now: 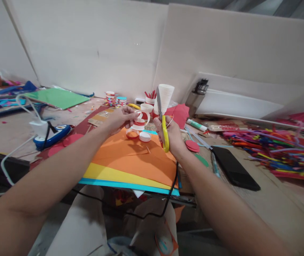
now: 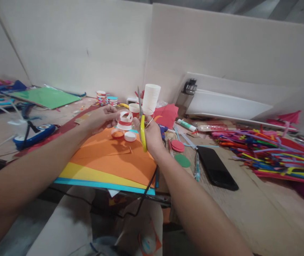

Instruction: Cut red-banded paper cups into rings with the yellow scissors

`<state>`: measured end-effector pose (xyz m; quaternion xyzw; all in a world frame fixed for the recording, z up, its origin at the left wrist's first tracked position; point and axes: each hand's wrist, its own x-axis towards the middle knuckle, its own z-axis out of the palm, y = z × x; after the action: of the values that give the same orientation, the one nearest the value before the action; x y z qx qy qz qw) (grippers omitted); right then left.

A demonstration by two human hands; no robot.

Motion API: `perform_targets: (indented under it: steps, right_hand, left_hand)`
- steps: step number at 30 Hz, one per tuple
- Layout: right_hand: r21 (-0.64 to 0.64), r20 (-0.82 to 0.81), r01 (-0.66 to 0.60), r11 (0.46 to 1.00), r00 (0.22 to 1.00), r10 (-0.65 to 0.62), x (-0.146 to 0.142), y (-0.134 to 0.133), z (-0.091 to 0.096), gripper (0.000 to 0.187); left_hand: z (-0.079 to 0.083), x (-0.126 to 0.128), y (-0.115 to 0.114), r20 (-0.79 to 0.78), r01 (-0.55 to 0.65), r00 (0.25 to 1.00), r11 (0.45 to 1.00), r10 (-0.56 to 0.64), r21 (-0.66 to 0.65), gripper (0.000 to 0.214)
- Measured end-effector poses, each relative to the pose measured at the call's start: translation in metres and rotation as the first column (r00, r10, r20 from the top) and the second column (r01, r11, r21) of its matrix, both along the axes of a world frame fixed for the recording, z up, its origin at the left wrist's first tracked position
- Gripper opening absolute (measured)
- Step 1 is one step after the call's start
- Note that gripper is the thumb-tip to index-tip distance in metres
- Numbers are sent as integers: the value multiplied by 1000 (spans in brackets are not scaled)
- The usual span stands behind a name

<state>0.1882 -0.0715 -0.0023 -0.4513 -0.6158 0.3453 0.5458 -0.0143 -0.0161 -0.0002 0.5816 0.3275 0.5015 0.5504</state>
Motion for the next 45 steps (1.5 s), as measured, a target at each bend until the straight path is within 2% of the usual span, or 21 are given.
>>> perform_targets:
  steps: [4, 9, 12, 16, 20, 22, 25, 27, 29, 32, 36, 41, 45]
  right_hand:
    - [7, -47, 18, 1000, 999, -18, -1, 1, 0, 42]
    - [-25, -85, -21, 999, 996, 18, -1, -1, -1, 39]
    - [-37, -97, -29, 999, 995, 25, 1, -1, 0, 36]
    - [-109, -86, -107, 988, 992, 97, 2, -3, 3, 35]
    - [-165, -64, -191, 968, 981, 183, -2, -6, 3, 33]
    - [-162, -35, -200, 966, 980, 197, -4, -8, 2, 34]
    - [-127, -9, -184, 975, 983, 184, -7, -8, 0, 33]
    - [-62, 36, -147, 987, 988, 150, -7, -7, -1, 30]
    - [31, 155, -92, 995, 984, 86, -6, -6, 0, 33]
    - [128, 385, -53, 990, 923, 0, -3, -9, 3, 35]
    - [155, 544, -95, 983, 839, -5, -4, -15, 6, 30]
    - [199, 570, -121, 972, 821, -15, -6, -16, 5, 28]
    - [211, 595, -113, 971, 803, -36, -6, -14, 5, 26]
  left_hand:
    - [1, 5, -7, -16, 8, 1000, 997, -6, 82, 39]
    - [1, 16, -19, -36, 58, 998, 984, -53, 167, 39]
    - [1, 18, -21, -17, 97, 995, 985, -96, 140, 37]
    - [-1, 17, -17, 100, 60, 993, 995, -67, 75, 38]
    - [-3, 22, -17, -3, 113, 994, 988, -113, 108, 41]
    - [-2, 26, -21, -76, 114, 992, 984, -104, 140, 33]
    - [0, 29, -26, -113, 24, 994, 987, -6, 160, 20]
    - [3, 28, -26, -30, -53, 998, 988, 58, 148, 21]
    - [6, 24, -23, 118, -114, 988, 983, 98, 143, 23]
    - [12, 17, -17, 271, -196, 952, 966, 146, 170, 25]
    - [17, 8, -13, 281, -300, 930, 928, 235, 219, 27]
    - [14, 8, -12, 258, -303, 938, 912, 233, 276, 29]
    - [13, 10, -12, 254, -290, 941, 923, 225, 254, 30]
